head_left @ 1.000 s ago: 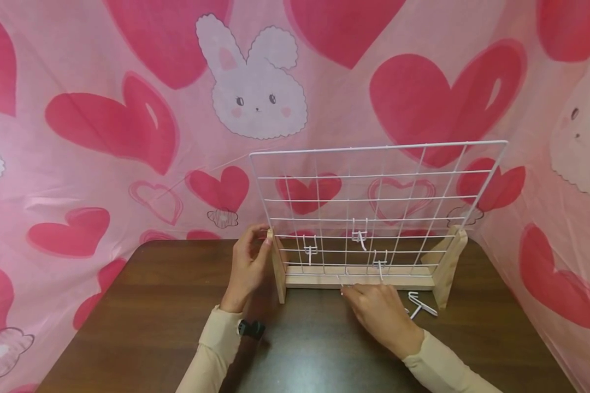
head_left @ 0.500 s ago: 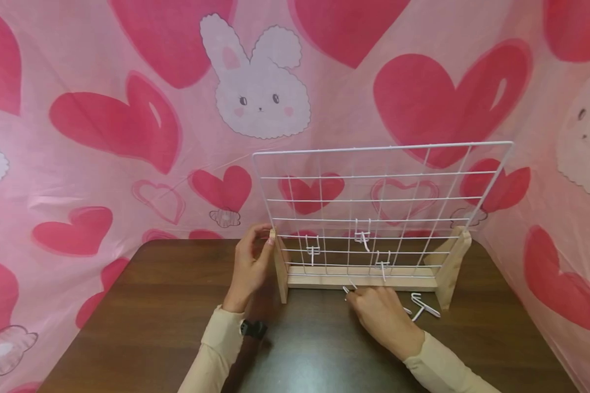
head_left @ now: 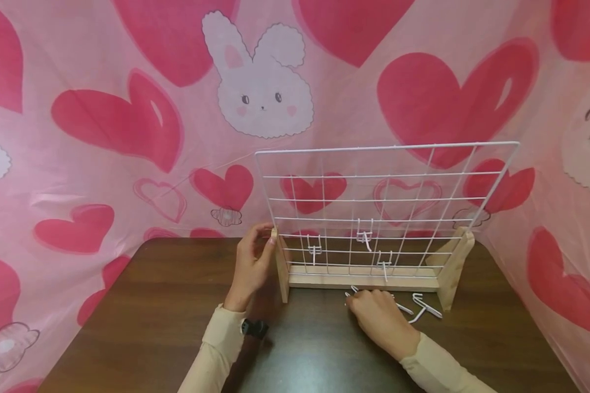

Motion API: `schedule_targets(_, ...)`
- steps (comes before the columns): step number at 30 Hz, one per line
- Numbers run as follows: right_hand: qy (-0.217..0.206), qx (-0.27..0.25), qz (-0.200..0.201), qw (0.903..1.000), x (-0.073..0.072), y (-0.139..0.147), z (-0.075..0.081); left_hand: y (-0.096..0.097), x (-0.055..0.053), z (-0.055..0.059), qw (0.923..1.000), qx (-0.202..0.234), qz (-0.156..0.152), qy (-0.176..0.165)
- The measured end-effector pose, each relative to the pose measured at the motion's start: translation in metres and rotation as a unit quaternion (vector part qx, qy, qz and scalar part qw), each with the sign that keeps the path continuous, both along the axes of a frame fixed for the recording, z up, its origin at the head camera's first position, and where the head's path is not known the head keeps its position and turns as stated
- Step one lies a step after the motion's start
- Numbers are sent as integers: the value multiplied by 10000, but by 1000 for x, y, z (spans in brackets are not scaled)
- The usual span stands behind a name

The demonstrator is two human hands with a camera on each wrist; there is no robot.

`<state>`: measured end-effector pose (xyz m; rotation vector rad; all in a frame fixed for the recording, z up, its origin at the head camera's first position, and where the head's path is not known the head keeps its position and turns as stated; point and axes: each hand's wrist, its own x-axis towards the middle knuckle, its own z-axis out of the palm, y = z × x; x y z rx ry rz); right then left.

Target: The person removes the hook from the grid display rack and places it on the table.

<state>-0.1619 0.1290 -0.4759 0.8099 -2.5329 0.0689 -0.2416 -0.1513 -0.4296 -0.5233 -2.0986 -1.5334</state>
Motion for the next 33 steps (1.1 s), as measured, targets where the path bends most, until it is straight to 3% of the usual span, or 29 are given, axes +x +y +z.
schedule_targets(11, -211, -108, 48, 9997, -2, 1, -4, 0, 1, 0, 10000, -12, -20, -60)
schedule_targets(23, 124, 226, -121, 9996, -3, 3, -10, 0, 1, 1, 10000, -47, -4, -40)
schedule_targets(33, -18, 229, -170, 9996, 0, 1, -7, 1, 1, 0, 9999, -40, 74, -66)
